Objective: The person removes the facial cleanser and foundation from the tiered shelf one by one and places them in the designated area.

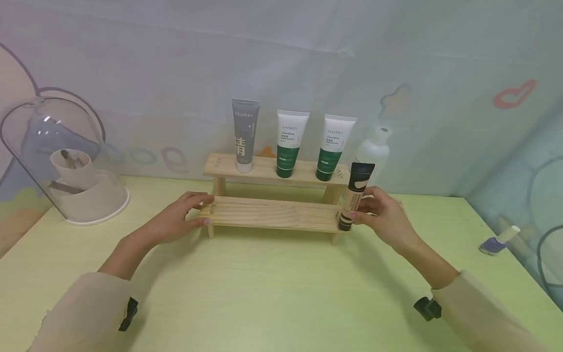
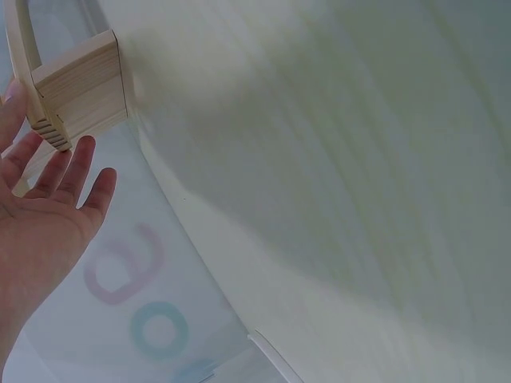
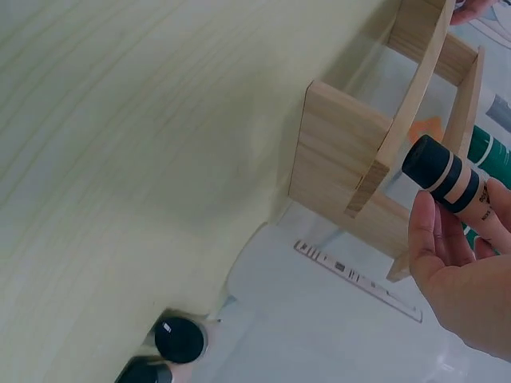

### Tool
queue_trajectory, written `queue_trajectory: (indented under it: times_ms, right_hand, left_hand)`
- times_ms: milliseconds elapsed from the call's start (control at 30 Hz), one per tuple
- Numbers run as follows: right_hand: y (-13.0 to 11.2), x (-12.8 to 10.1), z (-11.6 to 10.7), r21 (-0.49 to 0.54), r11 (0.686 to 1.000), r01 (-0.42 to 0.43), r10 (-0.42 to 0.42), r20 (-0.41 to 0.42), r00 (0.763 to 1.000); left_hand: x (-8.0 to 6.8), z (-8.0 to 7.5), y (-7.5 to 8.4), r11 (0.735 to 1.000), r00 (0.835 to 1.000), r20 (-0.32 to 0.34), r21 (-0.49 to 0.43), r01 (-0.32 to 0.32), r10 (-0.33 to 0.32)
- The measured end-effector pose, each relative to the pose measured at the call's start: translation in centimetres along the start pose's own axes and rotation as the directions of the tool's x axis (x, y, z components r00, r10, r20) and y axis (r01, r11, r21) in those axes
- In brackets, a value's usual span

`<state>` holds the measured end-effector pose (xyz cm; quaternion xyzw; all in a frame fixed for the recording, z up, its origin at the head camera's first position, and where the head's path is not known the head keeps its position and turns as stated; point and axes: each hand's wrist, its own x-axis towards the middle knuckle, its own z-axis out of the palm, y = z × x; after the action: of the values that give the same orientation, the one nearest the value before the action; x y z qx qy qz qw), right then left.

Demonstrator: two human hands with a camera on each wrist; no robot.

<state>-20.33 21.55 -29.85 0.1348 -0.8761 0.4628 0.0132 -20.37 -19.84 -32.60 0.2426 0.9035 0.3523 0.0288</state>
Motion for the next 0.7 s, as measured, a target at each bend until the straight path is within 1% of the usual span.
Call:
queue_trajectory:
  times_ms: [167, 400, 700]
  right_hand:
    - [0.5, -0.5, -1.1, 0.008, 1.000, -0.015, 0.015, -0.001, 1.000]
    - [1.4, -1.4, -2.8, -0.008, 0.999, -0.038, 0.038, -0.018, 0.999]
    - [2.8, -2.2, -4.6, -0.008, 1.000, -0.029, 0.029, -0.023, 0.999]
  left_hand:
    - [0.0, 0.0, -0.1, 1.000, 1.000, 0.001, 0.001, -0.002, 0.002]
    - [0.0, 0.0, 0.0, 1.000, 1.000, -0.004, 0.005, -0.006, 0.006]
    - [0.0, 0.0, -0.1, 1.000, 1.000, -0.004, 0.007, -0.003, 0.003]
